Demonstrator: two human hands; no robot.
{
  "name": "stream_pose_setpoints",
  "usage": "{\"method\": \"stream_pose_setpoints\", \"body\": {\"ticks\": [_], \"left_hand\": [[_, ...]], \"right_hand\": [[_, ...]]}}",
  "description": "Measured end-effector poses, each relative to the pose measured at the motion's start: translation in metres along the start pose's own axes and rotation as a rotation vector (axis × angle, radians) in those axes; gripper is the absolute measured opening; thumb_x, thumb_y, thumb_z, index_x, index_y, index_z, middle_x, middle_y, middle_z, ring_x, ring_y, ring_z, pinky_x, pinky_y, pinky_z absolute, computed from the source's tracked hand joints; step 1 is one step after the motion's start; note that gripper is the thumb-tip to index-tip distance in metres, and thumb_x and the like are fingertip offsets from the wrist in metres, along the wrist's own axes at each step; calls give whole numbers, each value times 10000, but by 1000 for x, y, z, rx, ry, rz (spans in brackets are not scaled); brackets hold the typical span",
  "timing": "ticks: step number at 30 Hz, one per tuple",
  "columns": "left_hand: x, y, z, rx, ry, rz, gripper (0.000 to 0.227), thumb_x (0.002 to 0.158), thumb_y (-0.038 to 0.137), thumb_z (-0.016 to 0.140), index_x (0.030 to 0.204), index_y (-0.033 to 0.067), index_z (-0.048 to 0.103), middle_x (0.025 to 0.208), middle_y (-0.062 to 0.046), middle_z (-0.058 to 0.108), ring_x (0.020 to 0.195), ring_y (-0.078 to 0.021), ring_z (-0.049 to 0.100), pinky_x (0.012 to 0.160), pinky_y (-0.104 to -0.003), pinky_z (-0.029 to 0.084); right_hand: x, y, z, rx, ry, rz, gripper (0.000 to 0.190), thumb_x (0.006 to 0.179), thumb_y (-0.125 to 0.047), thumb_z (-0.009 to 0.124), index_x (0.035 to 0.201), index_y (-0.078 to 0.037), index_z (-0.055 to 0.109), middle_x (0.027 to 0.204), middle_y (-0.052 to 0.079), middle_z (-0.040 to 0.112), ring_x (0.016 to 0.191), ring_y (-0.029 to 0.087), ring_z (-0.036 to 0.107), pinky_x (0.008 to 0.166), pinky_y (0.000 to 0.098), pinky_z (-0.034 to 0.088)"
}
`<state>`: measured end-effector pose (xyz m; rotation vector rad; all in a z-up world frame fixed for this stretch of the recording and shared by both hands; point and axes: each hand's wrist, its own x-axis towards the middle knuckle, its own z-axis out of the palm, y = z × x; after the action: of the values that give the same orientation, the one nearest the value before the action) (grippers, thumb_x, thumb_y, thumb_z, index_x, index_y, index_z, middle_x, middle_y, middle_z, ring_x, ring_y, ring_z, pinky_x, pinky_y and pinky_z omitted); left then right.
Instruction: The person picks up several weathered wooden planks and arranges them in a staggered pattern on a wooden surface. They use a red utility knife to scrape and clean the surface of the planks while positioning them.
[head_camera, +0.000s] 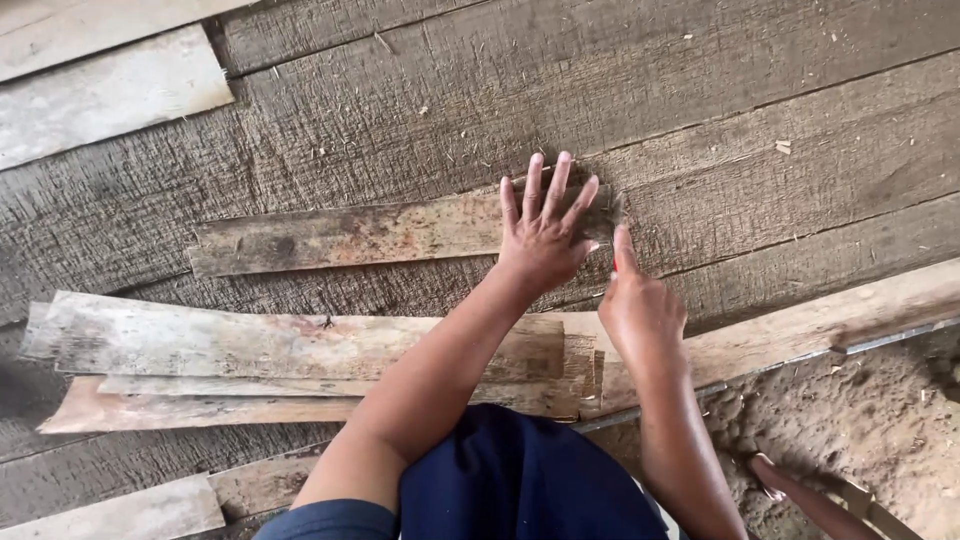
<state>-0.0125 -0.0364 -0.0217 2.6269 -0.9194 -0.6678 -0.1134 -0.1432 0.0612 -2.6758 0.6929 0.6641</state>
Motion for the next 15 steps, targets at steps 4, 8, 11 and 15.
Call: {"method": "stream_pose_setpoints", "body": {"ticks": [4,8,11,15], "left_hand": [[-4,2,-9,16,-50,-6,821,1004,591,545,1672,333,143,1721,-97,-158,1545,-404,-225,1203,-697,-77],[-4,2,-14,-88,6,16,815,945,495,675,1635,276,301,1723,-132,-103,1561,-418,-173,1214,-694,-56],[11,-12,27,-96,191,76,785,813,378,760,1506,295,401,1464,-52,194,1382,-330,130,1120,-594,115],[10,-19,28,-91,284,277,775,653,185,750,1352,329,447,1082,37,498,1063,-223,478,938,-465,360]], "right_hand": [[-32,15,12,12,-12,24,626,999,-64,520,1606,-118,377,567,49,586,406,148,505,376,239,373],[-54,22,1,159,-87,153,642,1036,-117,503,1636,-207,292,726,153,672,541,239,627,509,316,475],[-32,36,14,379,92,207,570,1024,-289,558,1541,-126,382,857,248,660,742,368,633,640,436,469],[-1,10,-11,610,221,57,545,1065,-471,611,1462,-113,505,883,118,661,800,271,629,777,426,510]]}}
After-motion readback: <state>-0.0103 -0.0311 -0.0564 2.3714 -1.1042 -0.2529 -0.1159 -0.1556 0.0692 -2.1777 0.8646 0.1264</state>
